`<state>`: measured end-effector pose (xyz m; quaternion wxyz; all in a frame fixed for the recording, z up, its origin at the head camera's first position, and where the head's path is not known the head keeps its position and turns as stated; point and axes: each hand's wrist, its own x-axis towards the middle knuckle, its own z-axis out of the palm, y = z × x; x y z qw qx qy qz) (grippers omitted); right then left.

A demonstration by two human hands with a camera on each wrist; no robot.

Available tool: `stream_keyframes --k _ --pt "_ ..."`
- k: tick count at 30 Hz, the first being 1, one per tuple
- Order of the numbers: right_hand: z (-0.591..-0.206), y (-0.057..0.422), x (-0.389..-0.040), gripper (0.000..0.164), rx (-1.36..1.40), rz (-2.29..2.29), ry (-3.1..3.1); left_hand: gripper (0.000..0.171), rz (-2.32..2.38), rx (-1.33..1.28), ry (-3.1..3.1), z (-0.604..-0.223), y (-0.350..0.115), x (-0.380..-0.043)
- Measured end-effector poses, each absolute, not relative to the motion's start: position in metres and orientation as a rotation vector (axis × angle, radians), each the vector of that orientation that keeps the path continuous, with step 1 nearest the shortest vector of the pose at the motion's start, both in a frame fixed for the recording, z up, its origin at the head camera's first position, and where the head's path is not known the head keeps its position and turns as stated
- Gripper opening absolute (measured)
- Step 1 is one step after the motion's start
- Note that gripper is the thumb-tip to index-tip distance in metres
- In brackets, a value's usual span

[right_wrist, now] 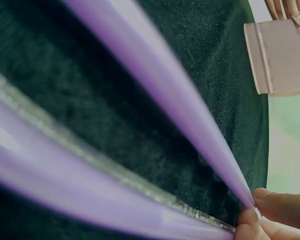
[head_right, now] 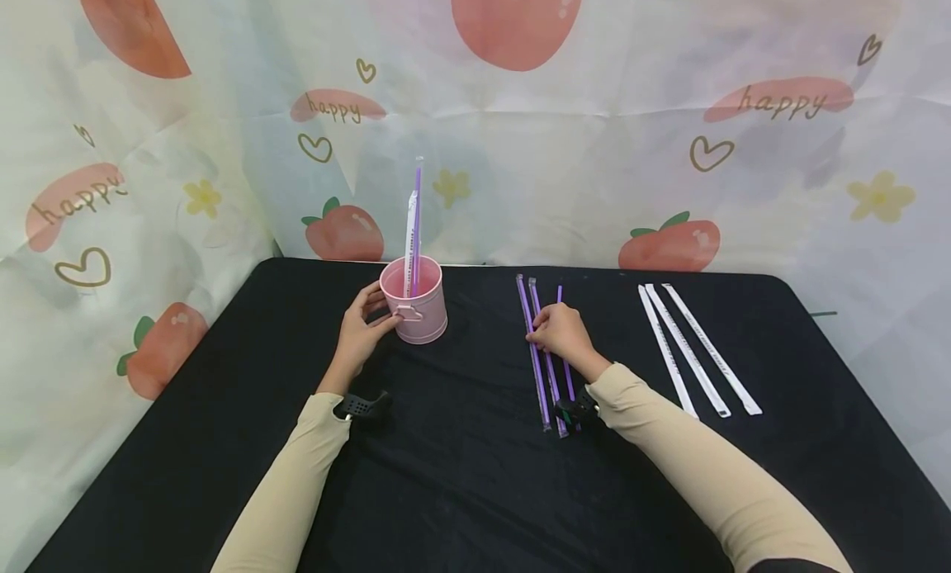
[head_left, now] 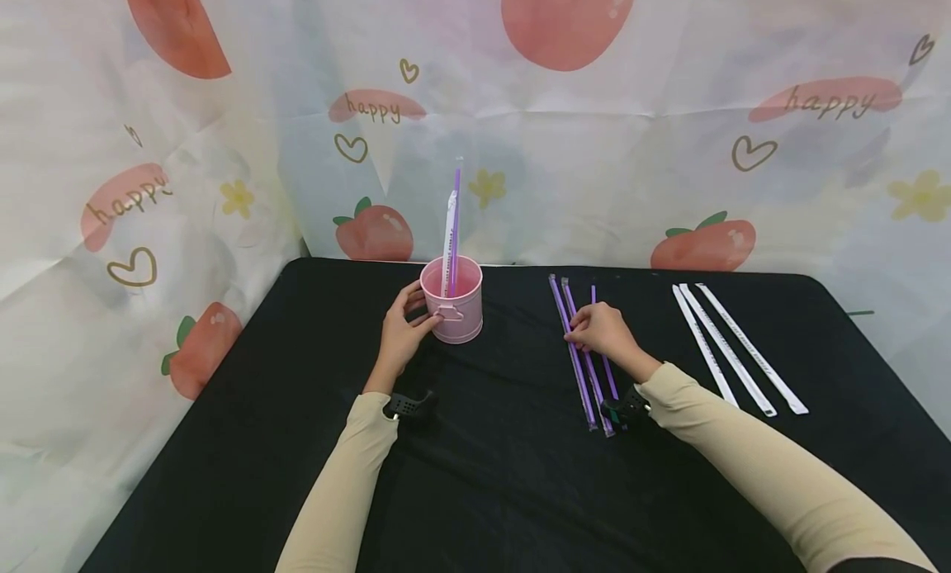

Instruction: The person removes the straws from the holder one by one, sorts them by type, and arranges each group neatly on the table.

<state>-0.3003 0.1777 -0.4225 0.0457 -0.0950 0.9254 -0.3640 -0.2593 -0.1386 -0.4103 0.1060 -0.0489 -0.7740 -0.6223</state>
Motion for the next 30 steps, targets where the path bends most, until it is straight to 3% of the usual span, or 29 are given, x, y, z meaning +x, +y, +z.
stream_keyframes --k 13,30 --pt "-0.423 0.181 -0.298 0.02 -0.35 -1.143 2.797 0.065 -1.854 -0.139 -2.263 -0.413 -0.139 -0.262" --pt "-0.427 0.206 -0.301 0.038 -0.374 -1.491 2.363 0.065 -1.84 -0.14 -2.272 -0.413 -0.139 -0.26"
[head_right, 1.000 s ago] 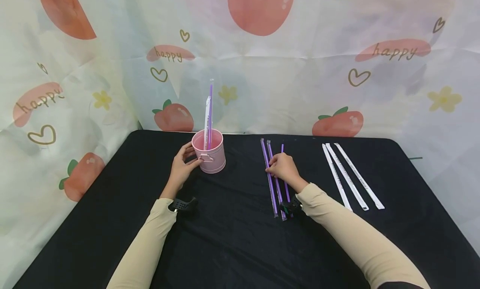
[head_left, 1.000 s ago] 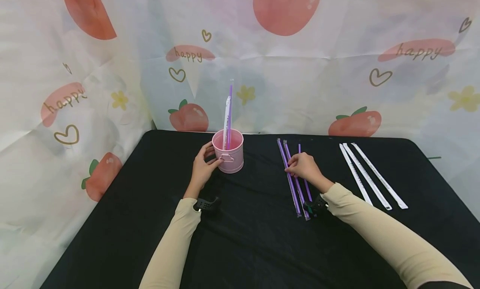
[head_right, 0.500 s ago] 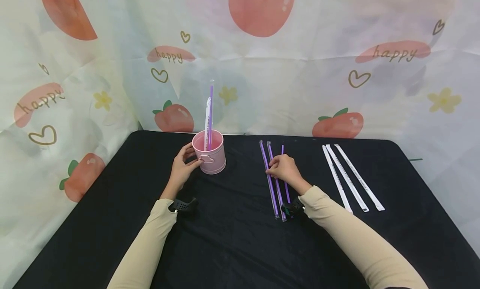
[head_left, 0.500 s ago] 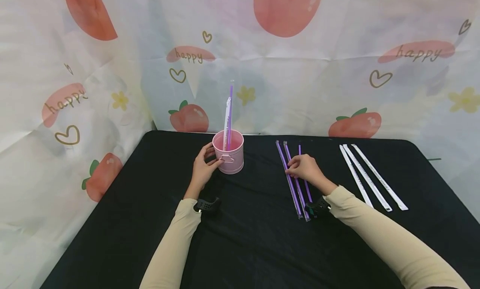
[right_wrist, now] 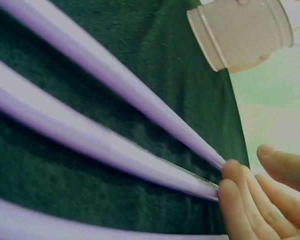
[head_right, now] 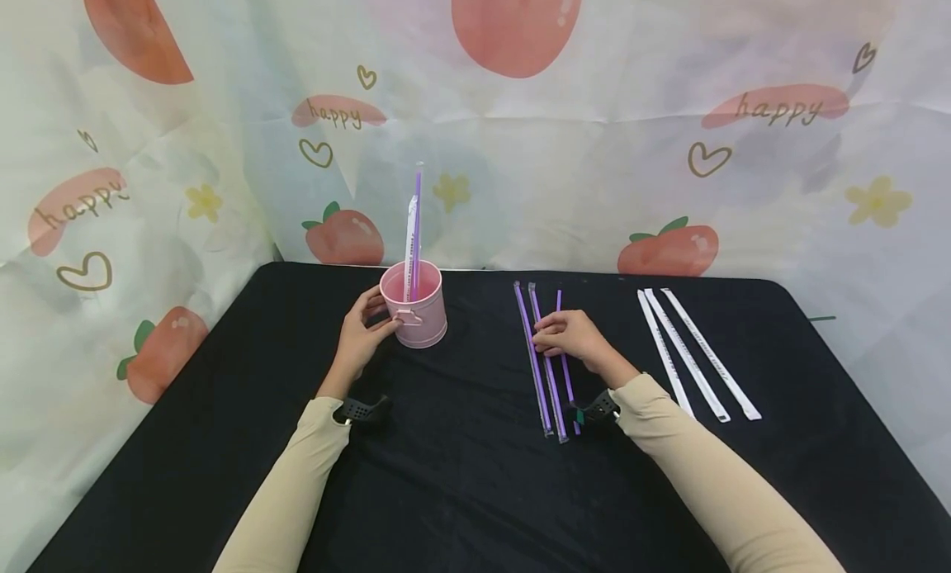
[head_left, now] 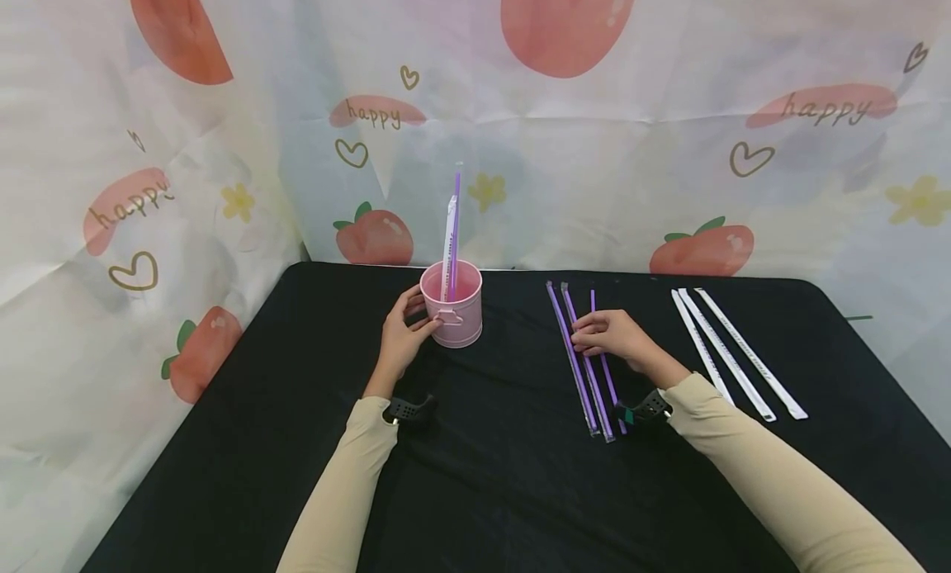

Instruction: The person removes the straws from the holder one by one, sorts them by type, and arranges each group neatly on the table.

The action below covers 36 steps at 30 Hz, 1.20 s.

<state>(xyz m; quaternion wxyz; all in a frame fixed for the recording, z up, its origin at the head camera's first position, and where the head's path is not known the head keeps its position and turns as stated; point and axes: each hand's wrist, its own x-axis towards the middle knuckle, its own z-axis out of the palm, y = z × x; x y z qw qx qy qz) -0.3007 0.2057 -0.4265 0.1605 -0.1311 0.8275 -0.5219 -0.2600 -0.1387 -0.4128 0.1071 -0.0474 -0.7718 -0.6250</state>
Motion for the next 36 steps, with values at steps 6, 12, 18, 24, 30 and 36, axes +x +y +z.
stream_keyframes --k 6,12,18,24,30,36 --pt "-0.423 0.215 -0.301 0.041 -0.458 -1.496 2.236 0.064 -1.841 -0.164 -2.261 -0.413 -0.139 -0.26" --pt "-0.415 0.218 -0.299 0.042 -0.517 -1.494 2.214 0.064 -1.847 -0.171 -2.252 -0.413 -0.139 -0.26" --pt "-0.404 0.219 -0.299 0.043 -0.608 -1.531 2.237 0.063 -1.848 -0.18 -2.251 -0.414 -0.139 -0.259" --pt "-0.39 0.217 -0.3 0.044 -0.712 -1.556 2.252 0.064 -1.854 -0.187 -2.243 -0.414 -0.14 -0.26" --pt "-0.377 0.211 -0.302 0.046 -0.754 -1.625 2.213 0.064 -1.859 -0.189 -2.239 -0.414 -0.14 -0.26" --pt "-0.364 0.202 -0.304 0.041 -0.756 -1.655 2.228 0.064 -1.861 -0.194 -2.231 -0.414 -0.14 -0.259"
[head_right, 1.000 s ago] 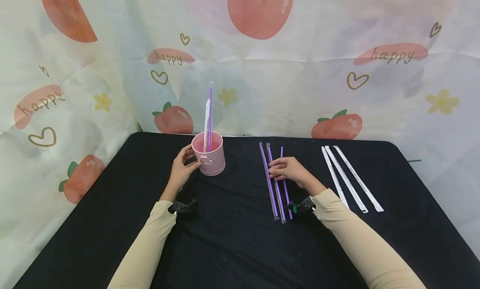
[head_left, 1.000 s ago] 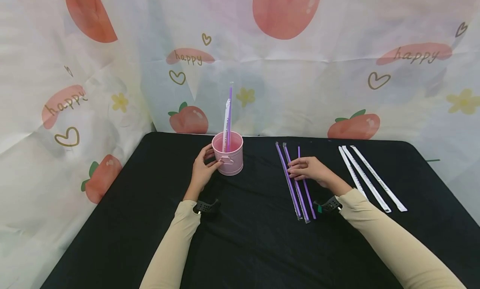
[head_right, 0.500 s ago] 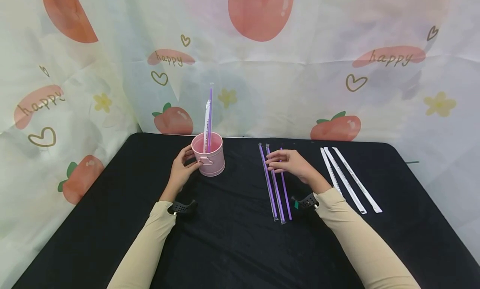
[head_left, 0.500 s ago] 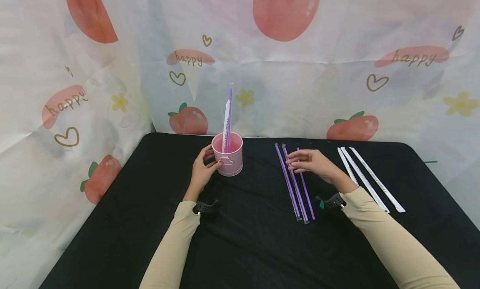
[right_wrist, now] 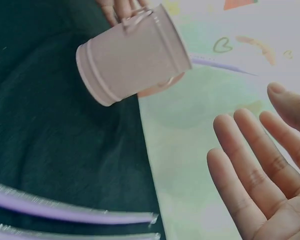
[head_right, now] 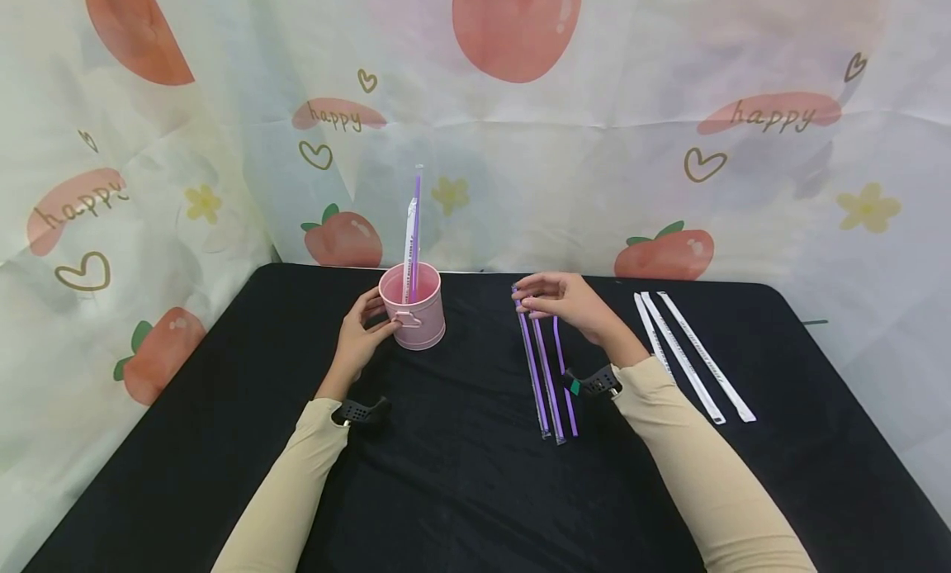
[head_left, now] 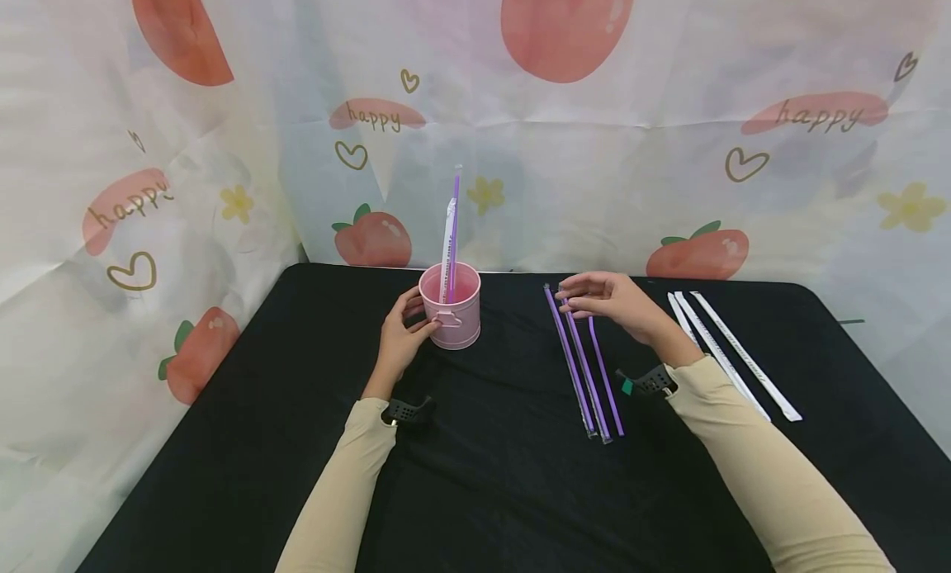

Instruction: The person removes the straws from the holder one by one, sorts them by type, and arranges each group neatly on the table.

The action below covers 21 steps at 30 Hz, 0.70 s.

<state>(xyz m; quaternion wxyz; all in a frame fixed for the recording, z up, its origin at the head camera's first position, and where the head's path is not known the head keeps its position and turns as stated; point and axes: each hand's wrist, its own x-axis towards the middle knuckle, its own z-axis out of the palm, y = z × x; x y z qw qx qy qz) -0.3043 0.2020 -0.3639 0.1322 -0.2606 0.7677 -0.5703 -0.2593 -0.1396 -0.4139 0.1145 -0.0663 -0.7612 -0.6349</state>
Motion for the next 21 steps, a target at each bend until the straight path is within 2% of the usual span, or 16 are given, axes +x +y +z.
stream_keyframes --k 7,21 --pt "-0.347 0.186 -0.313 0.037 -0.749 -1.694 2.192 0.064 -1.857 -0.183 -2.243 -0.413 -0.139 -0.259" --pt "-0.324 0.148 -0.332 0.044 -0.707 -1.72 2.298 0.064 -1.842 -0.157 -2.27 -0.412 -0.14 -0.258"
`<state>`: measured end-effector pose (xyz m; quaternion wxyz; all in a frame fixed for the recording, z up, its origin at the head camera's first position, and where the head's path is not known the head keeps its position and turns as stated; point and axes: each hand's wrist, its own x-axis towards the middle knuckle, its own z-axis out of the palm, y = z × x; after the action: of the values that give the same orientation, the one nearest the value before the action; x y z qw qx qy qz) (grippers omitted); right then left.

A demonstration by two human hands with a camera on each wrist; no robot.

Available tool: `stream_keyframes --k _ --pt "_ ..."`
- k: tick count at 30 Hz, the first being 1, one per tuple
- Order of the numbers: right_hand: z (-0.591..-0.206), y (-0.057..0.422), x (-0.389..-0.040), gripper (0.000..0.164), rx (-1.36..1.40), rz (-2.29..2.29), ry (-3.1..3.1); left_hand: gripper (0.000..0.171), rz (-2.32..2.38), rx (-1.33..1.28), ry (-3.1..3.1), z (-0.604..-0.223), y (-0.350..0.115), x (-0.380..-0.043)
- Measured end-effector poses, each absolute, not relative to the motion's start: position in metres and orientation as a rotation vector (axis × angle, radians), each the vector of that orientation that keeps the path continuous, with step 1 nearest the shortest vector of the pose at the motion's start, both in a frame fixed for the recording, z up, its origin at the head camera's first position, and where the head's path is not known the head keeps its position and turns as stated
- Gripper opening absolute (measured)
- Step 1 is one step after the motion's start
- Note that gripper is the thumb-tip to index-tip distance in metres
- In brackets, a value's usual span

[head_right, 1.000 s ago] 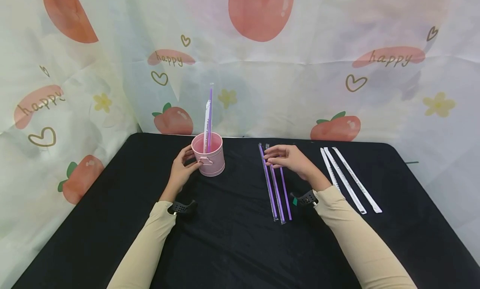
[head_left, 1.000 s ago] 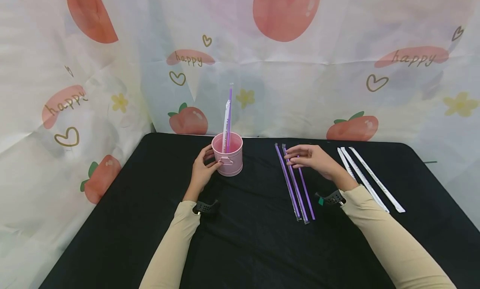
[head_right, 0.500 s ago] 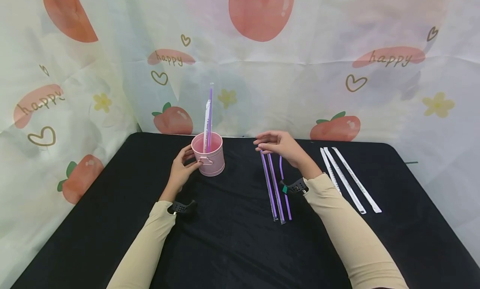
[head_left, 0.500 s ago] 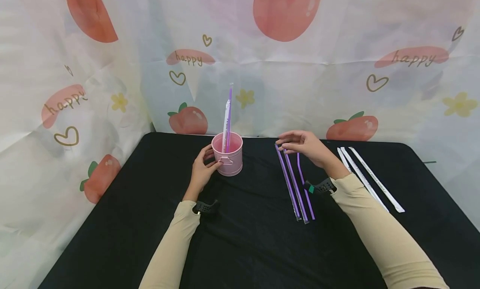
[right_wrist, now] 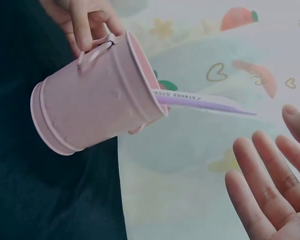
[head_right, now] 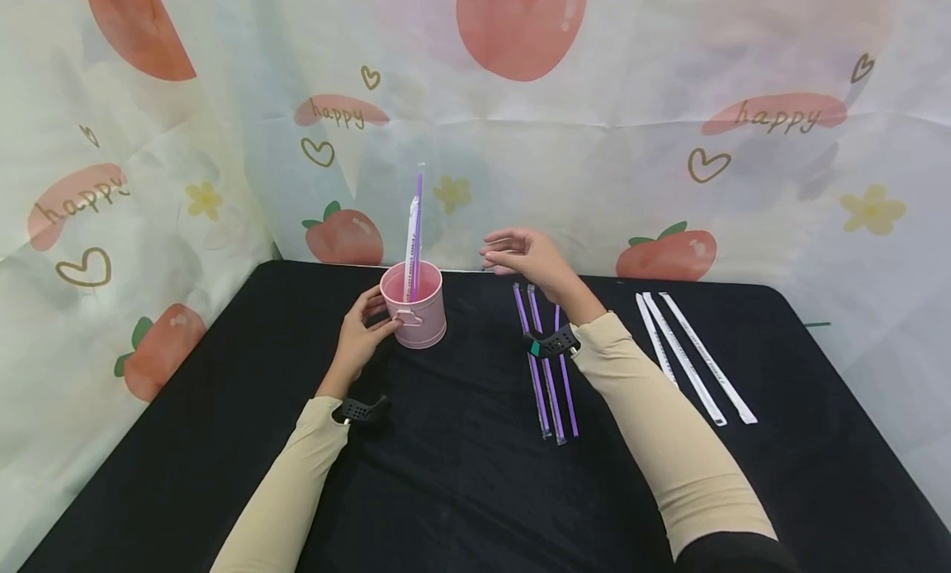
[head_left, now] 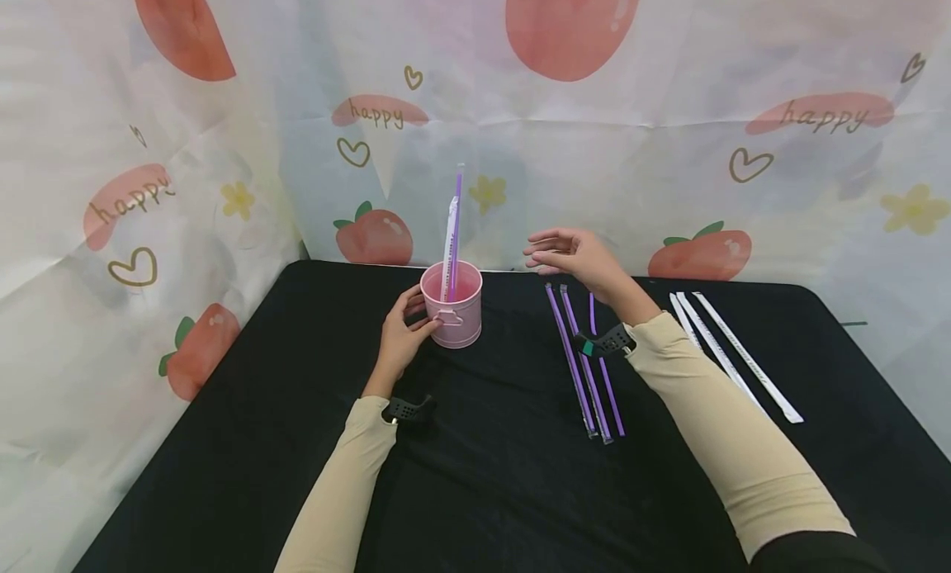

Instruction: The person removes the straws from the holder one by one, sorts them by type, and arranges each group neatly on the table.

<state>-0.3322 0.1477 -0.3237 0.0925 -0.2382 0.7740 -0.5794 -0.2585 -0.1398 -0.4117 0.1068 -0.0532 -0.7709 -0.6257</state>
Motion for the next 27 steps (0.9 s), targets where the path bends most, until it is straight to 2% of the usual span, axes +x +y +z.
stream_keyframes --k 18,27 --pt "-0.321 0.086 -0.355 0.038 -0.623 -1.858 2.335 0.064 -1.87 -0.167 -2.242 -0.416 -0.142 -0.263" --pt "-0.326 0.067 -0.364 0.043 -0.619 -1.883 2.327 0.064 -1.857 -0.169 -2.251 -0.414 -0.142 -0.261"
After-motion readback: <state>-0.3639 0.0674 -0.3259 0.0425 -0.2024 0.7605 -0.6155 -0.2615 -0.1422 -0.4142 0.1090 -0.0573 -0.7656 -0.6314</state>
